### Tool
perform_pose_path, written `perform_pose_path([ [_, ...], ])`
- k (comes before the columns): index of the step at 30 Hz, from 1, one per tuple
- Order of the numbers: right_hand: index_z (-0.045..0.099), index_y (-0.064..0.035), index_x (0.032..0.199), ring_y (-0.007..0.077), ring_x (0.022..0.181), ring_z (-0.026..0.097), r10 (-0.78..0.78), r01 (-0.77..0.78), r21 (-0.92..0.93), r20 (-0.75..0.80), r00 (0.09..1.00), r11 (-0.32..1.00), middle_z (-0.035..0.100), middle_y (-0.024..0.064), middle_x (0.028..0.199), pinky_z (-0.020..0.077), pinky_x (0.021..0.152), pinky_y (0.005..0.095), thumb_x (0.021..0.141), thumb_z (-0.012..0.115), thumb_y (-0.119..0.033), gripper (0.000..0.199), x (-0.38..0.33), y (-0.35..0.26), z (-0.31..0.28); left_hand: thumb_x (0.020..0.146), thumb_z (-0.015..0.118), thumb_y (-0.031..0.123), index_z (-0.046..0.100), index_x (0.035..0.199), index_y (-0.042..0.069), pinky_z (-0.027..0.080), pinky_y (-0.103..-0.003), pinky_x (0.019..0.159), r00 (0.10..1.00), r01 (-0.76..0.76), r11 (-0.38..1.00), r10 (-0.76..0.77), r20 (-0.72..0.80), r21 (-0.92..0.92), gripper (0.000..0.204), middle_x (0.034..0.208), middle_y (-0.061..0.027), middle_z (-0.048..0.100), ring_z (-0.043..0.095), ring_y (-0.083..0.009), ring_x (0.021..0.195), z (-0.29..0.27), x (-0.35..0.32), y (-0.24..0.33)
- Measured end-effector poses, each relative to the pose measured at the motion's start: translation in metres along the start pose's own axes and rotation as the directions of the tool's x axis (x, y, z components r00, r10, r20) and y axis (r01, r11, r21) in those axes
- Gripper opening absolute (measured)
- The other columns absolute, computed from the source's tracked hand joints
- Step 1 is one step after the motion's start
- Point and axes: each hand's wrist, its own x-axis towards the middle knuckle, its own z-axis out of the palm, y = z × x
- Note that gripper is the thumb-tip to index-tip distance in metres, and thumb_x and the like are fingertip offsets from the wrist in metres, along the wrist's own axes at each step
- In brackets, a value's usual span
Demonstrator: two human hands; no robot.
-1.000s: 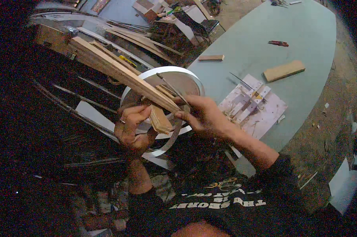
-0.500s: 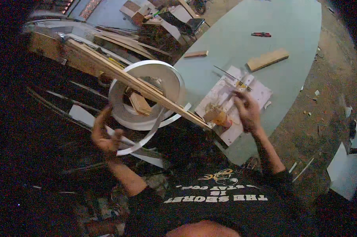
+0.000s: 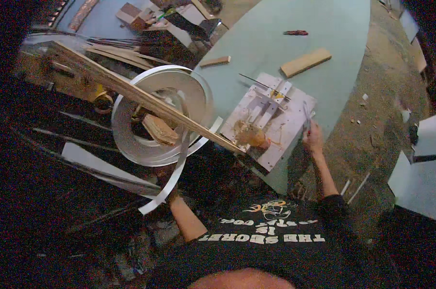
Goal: The person uses a screwdriver to tighten screws on a wooden jig to secure a white trim strip.
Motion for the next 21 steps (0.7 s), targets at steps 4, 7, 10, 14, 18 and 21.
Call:
perform_pose_path([
  [4,0.050,-0.0005,0.131,0.0382,0.100,0.057,-0.243,0.227,-0.209,-0.053,0.969,0.951,0.058,0.0214,0.105,0.0466,0.089,0.0424,0.076,0.060,-0.001,0.056,-0.020,-0.008,0.004,0.097,0.055,0.035,0.056,0.130,0.010,0.046,-0.033,0.094,0.998,0.018,0.993,-0.025,0.054,0.120,0.041,0.125,-0.0100,0.061,0.059,-0.0216,0.109,-0.019,-0.011,-0.019],
  [7,0.052,-0.0041,0.131,0.0367,0.100,0.057,-0.209,0.206,-0.063,-0.046,0.977,0.977,0.059,0.0188,0.105,0.0466,0.088,0.0426,0.077,0.060,-0.003,0.055,-0.024,-0.026,-0.014,0.096,0.056,0.037,0.057,0.129,0.011,0.046,-0.033,0.094,0.981,-0.052,0.963,-0.001,0.196,0.263,0.042,0.125,-0.0097,0.061,0.060,-0.0215,0.108,-0.014,-0.033,-0.036],
  [10,0.053,-0.0072,0.131,0.0354,0.098,0.058,-0.143,0.134,-0.092,-0.094,0.985,0.987,0.060,0.0173,0.105,0.0468,0.087,0.0425,0.080,0.060,-0.006,0.052,-0.017,-0.021,-0.021,0.096,0.057,0.040,0.064,0.116,0.007,0.044,-0.035,0.093,0.957,0.282,0.931,-0.256,0.138,-0.229,0.039,0.111,-0.0117,0.065,0.060,-0.0240,0.103,0.031,-0.062,-0.028],
  [14,0.054,-0.0073,0.131,0.0342,0.094,0.059,-0.244,0.239,-0.099,-0.039,0.969,0.966,0.061,0.0162,0.102,0.0473,0.085,0.0413,0.082,0.062,-0.006,0.050,-0.023,-0.024,-0.020,0.098,0.053,0.044,0.058,0.111,0.000,0.043,-0.039,0.089,0.985,0.152,0.944,-0.170,0.035,0.293,0.046,0.099,-0.0121,0.064,0.057,-0.0271,0.095,0.053,-0.072,-0.039],
  [18,0.054,-0.0046,0.131,0.0343,0.092,0.059,-0.422,0.434,-0.143,0.104,0.901,0.890,0.060,0.0171,0.101,0.0479,0.083,0.0399,0.083,0.064,-0.006,0.049,-0.019,-0.044,-0.027,0.101,0.047,0.036,0.058,0.111,0.000,0.045,-0.039,0.085,0.957,0.184,0.949,-0.114,-0.267,0.256,0.039,0.103,-0.0180,0.064,0.058,-0.0297,0.091,0.075,-0.064,-0.125],
  [21,0.050,-0.0035,0.135,0.0342,0.092,0.059,-0.408,0.440,-0.107,0.231,0.883,0.891,0.059,0.0177,0.103,0.0487,0.082,0.0393,0.086,0.063,-0.006,0.051,-0.021,-0.051,-0.050,0.104,0.038,0.038,0.060,0.106,-0.003,0.046,-0.041,0.068,0.895,0.183,0.958,-0.069,-0.440,0.222,0.046,0.089,-0.0201,0.068,0.061,-0.0301,0.078,0.118,-0.060,-0.128],
])
